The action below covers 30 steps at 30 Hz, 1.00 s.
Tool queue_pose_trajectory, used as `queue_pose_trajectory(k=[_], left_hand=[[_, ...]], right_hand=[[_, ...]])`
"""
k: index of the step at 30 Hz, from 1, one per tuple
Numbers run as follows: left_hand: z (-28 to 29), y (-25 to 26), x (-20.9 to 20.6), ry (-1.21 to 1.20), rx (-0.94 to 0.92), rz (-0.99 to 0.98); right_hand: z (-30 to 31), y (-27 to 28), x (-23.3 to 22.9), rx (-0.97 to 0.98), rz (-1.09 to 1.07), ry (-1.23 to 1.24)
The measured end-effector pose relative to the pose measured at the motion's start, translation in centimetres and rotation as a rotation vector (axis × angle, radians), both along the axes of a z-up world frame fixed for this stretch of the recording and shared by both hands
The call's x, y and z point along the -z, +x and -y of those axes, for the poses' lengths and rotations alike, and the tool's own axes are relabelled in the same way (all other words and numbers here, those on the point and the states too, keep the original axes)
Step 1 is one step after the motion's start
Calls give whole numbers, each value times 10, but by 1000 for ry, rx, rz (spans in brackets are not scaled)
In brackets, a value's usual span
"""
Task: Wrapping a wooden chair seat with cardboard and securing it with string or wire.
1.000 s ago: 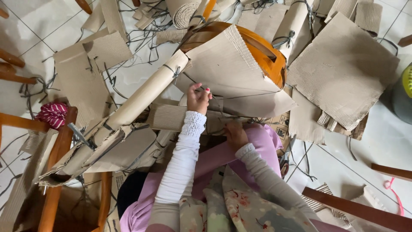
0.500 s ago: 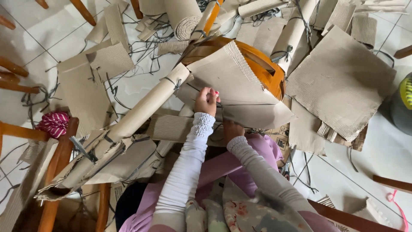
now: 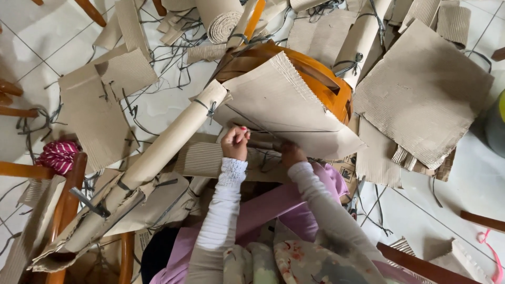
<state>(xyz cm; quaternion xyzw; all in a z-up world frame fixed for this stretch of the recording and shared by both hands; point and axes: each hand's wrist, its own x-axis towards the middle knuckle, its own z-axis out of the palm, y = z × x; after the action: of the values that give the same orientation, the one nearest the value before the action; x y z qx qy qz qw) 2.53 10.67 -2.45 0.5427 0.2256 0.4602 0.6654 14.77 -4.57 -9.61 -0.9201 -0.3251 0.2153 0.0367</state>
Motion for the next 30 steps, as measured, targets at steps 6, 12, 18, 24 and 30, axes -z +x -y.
queue_pose_trajectory(k=[6, 12, 18, 24, 30], left_hand=[[5, -13, 1, -219, -3, 5], [0, 2, 0, -578, -22, 239], [-2, 9, 6, -749, -8, 240], [-5, 15, -47, -551, -38, 178], [-14, 25, -48, -47, 15, -35]], right_hand=[[76, 12, 5, 501, 28, 433], [98, 10, -64, 505, 235, 677], [100, -1, -81, 556, 245, 664], [79, 3, -22, 510, -200, 682], [18, -11, 101, 475, -481, 585]])
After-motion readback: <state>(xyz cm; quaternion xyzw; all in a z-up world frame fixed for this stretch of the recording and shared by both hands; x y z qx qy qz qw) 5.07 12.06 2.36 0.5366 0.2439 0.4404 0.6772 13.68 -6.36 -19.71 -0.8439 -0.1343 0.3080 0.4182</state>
